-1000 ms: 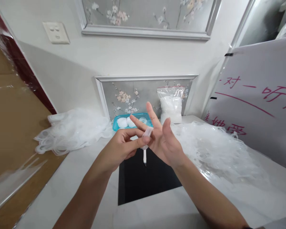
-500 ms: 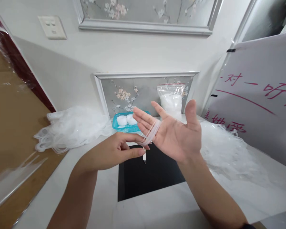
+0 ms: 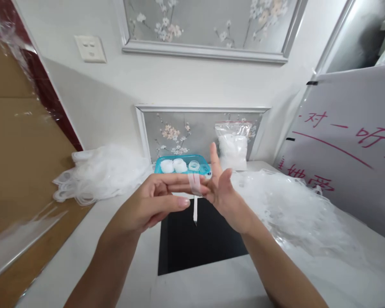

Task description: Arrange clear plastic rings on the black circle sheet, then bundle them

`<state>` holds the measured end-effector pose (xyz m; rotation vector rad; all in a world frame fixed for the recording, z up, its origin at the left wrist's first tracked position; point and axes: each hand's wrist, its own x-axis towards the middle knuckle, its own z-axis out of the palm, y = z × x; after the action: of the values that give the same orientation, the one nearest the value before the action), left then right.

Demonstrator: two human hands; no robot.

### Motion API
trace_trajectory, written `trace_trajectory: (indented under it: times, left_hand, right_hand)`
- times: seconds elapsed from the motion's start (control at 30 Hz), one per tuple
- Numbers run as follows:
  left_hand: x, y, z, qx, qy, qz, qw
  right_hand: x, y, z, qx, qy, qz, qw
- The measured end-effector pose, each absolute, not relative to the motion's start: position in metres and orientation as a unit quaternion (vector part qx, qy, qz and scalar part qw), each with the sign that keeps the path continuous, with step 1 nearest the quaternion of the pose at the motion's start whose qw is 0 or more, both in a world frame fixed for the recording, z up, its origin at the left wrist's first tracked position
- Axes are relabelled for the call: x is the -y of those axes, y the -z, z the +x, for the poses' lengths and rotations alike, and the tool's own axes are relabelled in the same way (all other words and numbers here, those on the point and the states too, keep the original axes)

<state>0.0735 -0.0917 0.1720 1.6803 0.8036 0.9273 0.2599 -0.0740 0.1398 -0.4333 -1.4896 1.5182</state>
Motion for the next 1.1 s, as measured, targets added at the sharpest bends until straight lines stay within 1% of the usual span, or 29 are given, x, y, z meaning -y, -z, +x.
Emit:
trace_trajectory:
  times: [0.07, 0.13, 0.27, 0.37, 0.57, 0.73, 0.87, 1.1]
  left_hand:
    - [0.093, -0.173, 0.076, -0.315, -0.376, 0.706, 0.511]
    - [0.093, -0.174, 0.076, -0.32, -0.354, 0.725, 0.496]
    - [0.097, -0.176, 0.073, -0.369, -0.29, 0.765, 0.441]
    - [0.102, -0.176, 0.069, -0.383, -0.263, 0.789, 0.402]
    - [0.108, -0.175, 0.064, -0.391, -0.264, 0.798, 0.374]
    - [0.108, -0.177, 0.066, -0.38, -0.287, 0.796, 0.373]
    - [0.108, -0.177, 0.069, -0.333, -0.318, 0.801, 0.383]
    - [0.107, -0.179, 0.071, -0.337, -0.306, 0.798, 0.395]
  right_hand:
    - [0.072, -0.144, 0.265, 0.565, -0.642, -0.141, 0.498]
    - [0.072, -0.15, 0.272, 0.518, -0.684, -0.088, 0.506]
    - [0.08, -0.159, 0.283, 0.44, -0.762, 0.005, 0.474]
    - [0.086, -0.163, 0.285, 0.429, -0.784, 0.037, 0.446]
    - [0.092, -0.163, 0.283, 0.455, -0.782, 0.041, 0.423]
    - [0.089, -0.162, 0.284, 0.479, -0.768, 0.026, 0.425]
    - [0.087, -0.163, 0.287, 0.482, -0.769, 0.043, 0.418]
    - [0.085, -0.163, 0.29, 0.496, -0.769, 0.027, 0.403]
